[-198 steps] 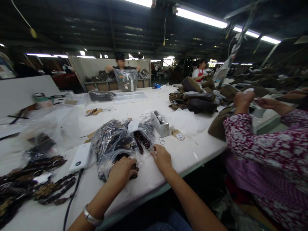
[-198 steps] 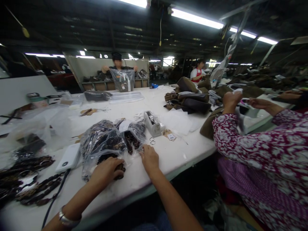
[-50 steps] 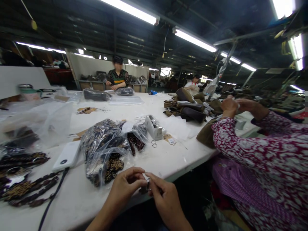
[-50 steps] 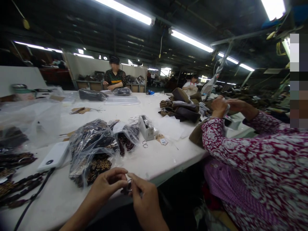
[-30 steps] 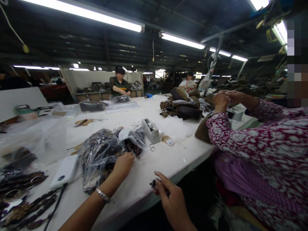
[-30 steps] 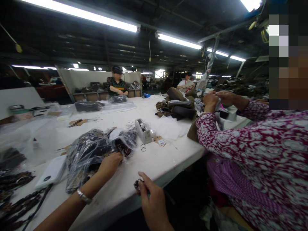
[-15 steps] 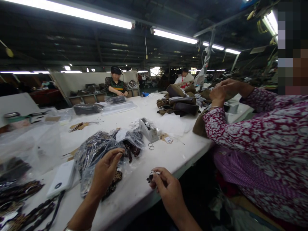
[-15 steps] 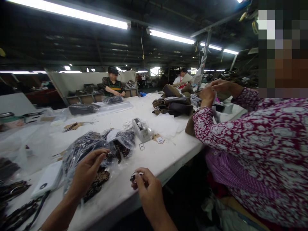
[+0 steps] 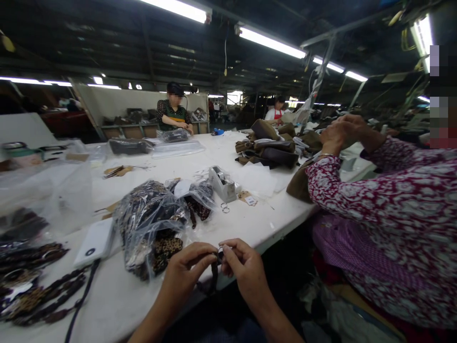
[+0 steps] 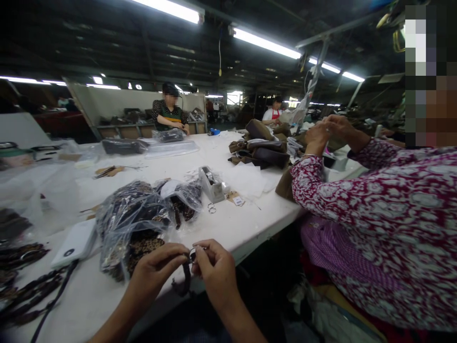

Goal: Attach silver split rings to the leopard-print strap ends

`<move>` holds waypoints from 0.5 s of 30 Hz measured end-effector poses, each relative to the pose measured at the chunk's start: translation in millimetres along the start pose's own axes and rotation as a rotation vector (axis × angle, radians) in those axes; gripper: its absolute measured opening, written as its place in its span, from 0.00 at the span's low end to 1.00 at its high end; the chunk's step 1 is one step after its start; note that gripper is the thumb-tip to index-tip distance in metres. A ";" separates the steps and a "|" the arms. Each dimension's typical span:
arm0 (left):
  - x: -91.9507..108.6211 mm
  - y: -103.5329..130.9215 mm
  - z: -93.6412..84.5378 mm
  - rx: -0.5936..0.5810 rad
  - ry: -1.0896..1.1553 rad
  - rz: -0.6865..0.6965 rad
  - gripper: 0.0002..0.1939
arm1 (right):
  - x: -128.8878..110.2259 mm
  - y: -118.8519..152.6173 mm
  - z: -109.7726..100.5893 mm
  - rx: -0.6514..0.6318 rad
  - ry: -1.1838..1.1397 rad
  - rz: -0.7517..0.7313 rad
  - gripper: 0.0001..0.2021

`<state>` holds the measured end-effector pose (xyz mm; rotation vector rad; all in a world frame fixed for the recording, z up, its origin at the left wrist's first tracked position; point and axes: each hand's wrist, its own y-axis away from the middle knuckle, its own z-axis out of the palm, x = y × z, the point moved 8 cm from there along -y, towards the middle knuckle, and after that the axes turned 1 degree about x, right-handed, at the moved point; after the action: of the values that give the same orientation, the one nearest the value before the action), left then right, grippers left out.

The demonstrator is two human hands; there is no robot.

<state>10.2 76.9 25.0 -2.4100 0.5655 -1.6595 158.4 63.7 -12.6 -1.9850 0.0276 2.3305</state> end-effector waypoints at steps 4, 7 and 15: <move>-4.4 2.9 1.9 -0.059 0.065 -0.028 0.03 | -1.8 3.7 1.6 -0.080 0.067 0.042 0.17; -7.6 6.4 3.7 -0.093 0.102 -0.073 0.03 | -0.6 7.6 6.1 -0.182 0.111 0.091 0.18; -24.4 35.4 -0.1 0.128 0.301 -0.338 0.05 | 2.5 14.4 -0.6 -0.185 0.549 -0.150 0.21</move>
<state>-5.1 54.1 -8.1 -2.2737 0.0803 -2.1415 157.5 49.5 -15.7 -2.5509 -0.3007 1.6914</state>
